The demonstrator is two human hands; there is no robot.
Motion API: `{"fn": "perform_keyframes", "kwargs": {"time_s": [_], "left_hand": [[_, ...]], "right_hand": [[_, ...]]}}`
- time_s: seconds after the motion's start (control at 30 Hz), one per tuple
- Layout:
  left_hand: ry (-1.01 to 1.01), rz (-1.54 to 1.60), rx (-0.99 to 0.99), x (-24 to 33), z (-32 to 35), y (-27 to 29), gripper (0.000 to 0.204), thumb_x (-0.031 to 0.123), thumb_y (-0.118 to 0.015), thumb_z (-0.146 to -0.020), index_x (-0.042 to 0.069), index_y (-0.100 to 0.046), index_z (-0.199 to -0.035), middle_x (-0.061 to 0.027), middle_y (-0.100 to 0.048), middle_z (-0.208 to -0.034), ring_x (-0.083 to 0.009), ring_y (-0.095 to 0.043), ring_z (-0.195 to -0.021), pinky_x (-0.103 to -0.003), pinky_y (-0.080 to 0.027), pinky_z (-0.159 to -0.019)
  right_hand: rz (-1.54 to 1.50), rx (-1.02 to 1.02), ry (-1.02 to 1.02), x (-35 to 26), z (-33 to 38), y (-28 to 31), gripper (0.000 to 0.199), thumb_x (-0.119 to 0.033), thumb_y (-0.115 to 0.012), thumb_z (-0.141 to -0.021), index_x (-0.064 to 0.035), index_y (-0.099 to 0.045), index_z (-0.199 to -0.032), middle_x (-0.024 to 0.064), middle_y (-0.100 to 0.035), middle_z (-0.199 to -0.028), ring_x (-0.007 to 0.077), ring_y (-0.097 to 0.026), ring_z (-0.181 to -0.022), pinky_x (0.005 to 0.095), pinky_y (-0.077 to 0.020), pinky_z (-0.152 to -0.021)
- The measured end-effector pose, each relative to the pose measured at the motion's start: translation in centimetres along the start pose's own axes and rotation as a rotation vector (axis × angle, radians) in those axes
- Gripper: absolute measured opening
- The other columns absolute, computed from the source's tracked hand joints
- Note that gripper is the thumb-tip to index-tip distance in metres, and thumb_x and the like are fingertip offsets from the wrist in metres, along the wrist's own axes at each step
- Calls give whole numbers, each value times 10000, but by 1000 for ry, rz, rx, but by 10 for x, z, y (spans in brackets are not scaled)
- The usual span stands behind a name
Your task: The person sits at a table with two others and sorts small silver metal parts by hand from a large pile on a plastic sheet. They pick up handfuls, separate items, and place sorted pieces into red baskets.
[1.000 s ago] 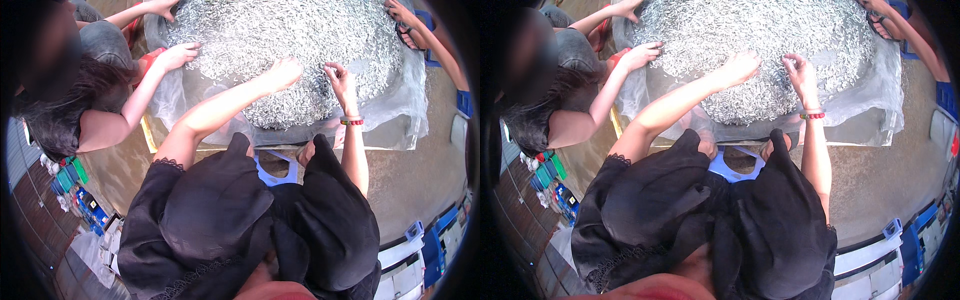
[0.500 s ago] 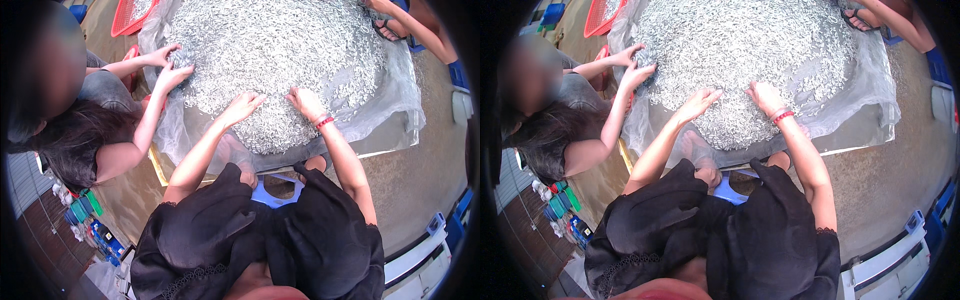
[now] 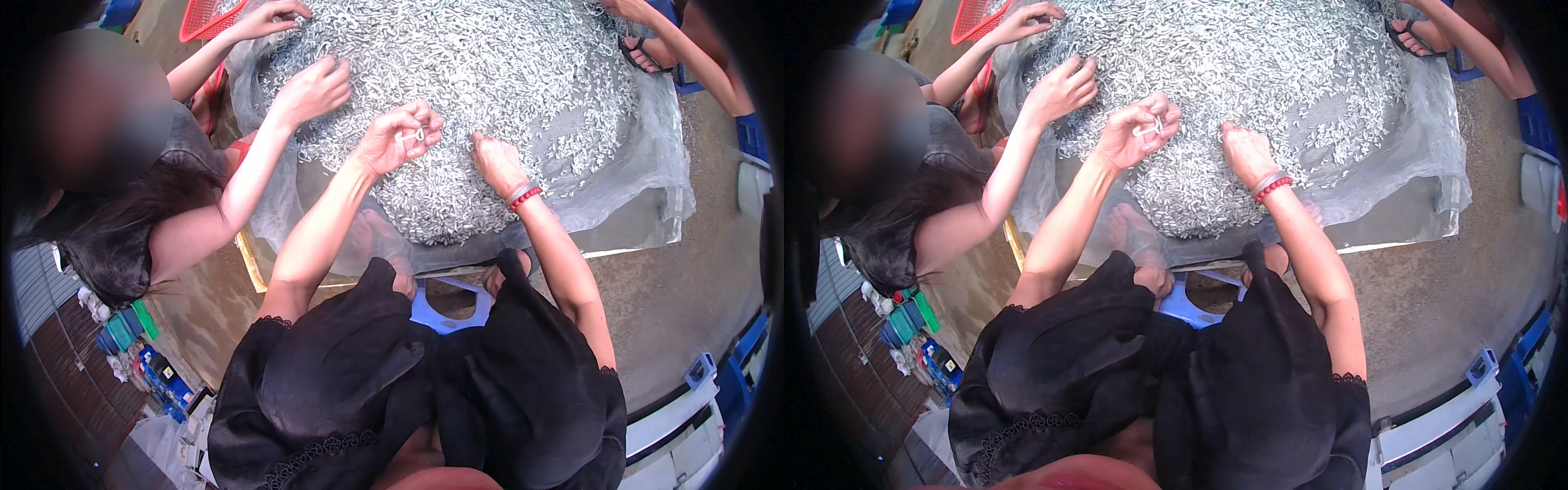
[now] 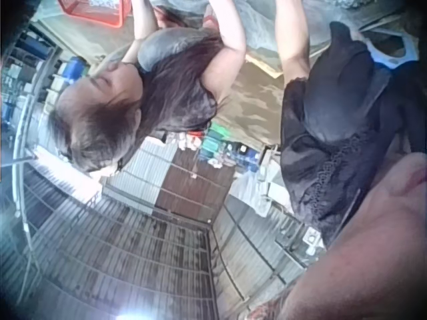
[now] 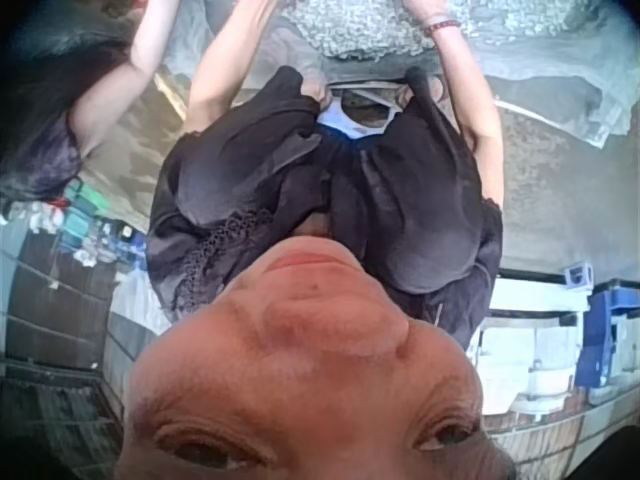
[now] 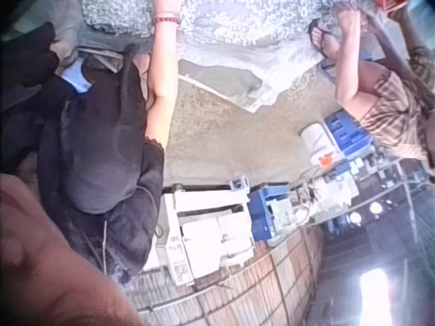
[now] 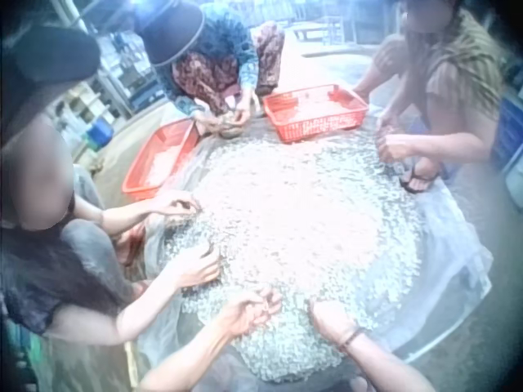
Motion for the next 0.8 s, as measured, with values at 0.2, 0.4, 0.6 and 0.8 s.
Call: {"fn": "perform_keyframes", "kwargs": {"time_s": [0.2, 0.4, 0.6, 0.8], "left_hand": [[16, -1705, 231, -10, -21, 20, 178, 196, -613, -816, 42, -560, -888, -57, -571, -778, -175, -573, -633, -348, -483, -607], [-247, -2177, 319, -12, -23, 17, 177, 186, -603, -795, 25, -567, -860, -147, -590, -801, -316, -616, -719, -427, -480, -619], [-254, -1424, 318, 29, 3, 9, 148, 156, -583, -785, 29, -567, -859, -26, -540, -635, -174, -553, -596, -300, -427, -516], [-67, -220, -13, 2, 4, -2, 225, 284, -490, -845, 59, -479, -851, -92, -506, -848, -124, -488, -611, -198, -398, -375]], "right_hand": [[-118, 34, -117, 9, 10, 5, 191, -171, -467, -867, -21, -575, -821, 217, -620, -731, 379, -619, -719, 470, -486, -641], [-1127, 48, -300, 40, 26, 18, 255, -241, -524, -876, -19, -650, -885, 94, -604, -619, 220, -527, -501, 288, -383, -437], [-2216, -44, 78, 30, 54, 57, 247, -166, -494, -824, 58, -560, -903, 118, -545, -731, 124, -448, -505, 178, -258, -331], [-2150, 88, -186, 20, 45, 56, 235, -227, -520, -836, 5, -481, -853, 134, -537, -791, 146, -472, -515, 165, -291, -320]]}}
Point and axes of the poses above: each hand's wrist, its own z-axis away from the middle knuckle, its own y-axis out of the back of the hand, x = y × z, the point moved 8 cm from there along -z, towards the middle knuckle
